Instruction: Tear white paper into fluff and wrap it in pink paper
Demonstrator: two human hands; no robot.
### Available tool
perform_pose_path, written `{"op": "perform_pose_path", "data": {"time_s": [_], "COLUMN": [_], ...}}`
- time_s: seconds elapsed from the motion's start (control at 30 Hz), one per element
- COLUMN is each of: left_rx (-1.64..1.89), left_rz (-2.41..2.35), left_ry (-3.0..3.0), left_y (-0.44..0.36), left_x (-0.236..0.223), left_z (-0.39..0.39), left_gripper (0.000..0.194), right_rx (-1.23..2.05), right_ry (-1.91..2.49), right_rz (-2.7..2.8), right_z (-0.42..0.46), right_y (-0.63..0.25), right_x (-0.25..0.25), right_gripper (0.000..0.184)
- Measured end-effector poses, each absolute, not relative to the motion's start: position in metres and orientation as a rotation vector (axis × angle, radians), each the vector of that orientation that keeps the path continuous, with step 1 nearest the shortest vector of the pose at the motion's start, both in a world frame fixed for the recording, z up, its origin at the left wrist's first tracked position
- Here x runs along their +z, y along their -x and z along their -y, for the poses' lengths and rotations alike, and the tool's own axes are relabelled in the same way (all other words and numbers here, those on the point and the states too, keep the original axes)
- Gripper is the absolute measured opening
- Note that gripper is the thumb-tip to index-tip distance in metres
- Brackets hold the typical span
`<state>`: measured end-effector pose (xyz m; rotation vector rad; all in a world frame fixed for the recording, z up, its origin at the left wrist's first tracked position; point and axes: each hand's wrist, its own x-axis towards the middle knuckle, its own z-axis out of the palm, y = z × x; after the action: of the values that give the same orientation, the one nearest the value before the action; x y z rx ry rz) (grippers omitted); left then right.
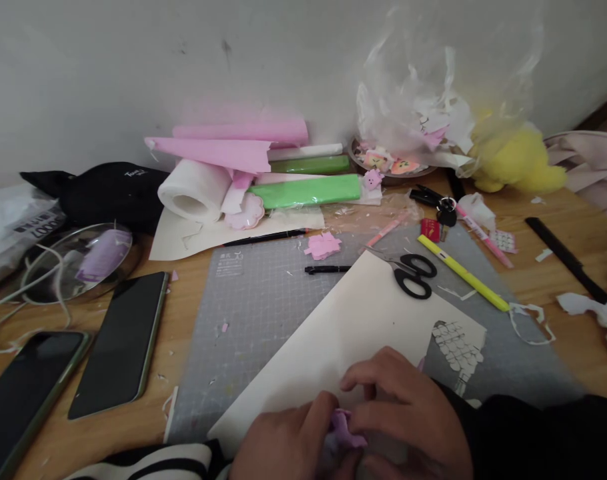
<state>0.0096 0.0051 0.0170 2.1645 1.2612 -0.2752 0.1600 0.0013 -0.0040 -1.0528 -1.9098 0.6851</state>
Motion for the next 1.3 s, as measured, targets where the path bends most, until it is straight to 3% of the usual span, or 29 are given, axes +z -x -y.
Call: {"op": "perform_pose_path", "data": {"time_s": [0.17, 0.3, 0.37, 0.5, 0.63, 0.93, 1.13, 1.3], "left_rx": [-0.258, 0.004, 0.193, 0.444, 0.507, 0.586, 0.603, 0.641], "left_rz": [-1.294, -1.343, -1.336, -1.281, -1.211, -1.112, -1.141, -1.051], "left_ry": [-2.116, -1.938, -1.799, -1.532, -1.363, -1.218, -1.255, -1.181], "left_y": [-0.007, -0.003, -0.002, -0.001, 0.0, -0.001, -0.002, -0.001], "left_x": [0.011, 0.006, 0.006, 0.01, 0.013, 0.01, 0.008, 0.01], "left_z": [-0.002, 0.003, 0.004, 0.002, 0.001, -0.004, -0.006, -0.005], "left_gripper": [0.023, 0.058, 0.064, 0.051, 0.047, 0.011, 0.004, 0.005], "right_rx": [0.765, 0.908, 0.887, 0.876, 0.878, 0.766, 0.647, 0.728], "right_ry": [1.062, 1.174, 1.207, 1.216, 1.358, 1.385, 1.198, 1.131], "right_rz": [2.08, 2.012, 1.998, 2.035, 1.971, 1.728, 1.838, 1.88], "right_z": [-0.005, -0.014, -0.019, -0.025, -0.022, -0.014, -0.003, 0.002], "right_y": [-0.166, -0.175, -0.177, -0.18, -0.179, -0.175, -0.171, -0.164], "right_x": [-0.001, -0.004, -0.007, -0.009, -0.008, -0.002, 0.002, -0.006], "right_gripper": [0.019, 0.006, 0.006, 0.004, 0.012, 0.03, 0.021, 0.032]}}
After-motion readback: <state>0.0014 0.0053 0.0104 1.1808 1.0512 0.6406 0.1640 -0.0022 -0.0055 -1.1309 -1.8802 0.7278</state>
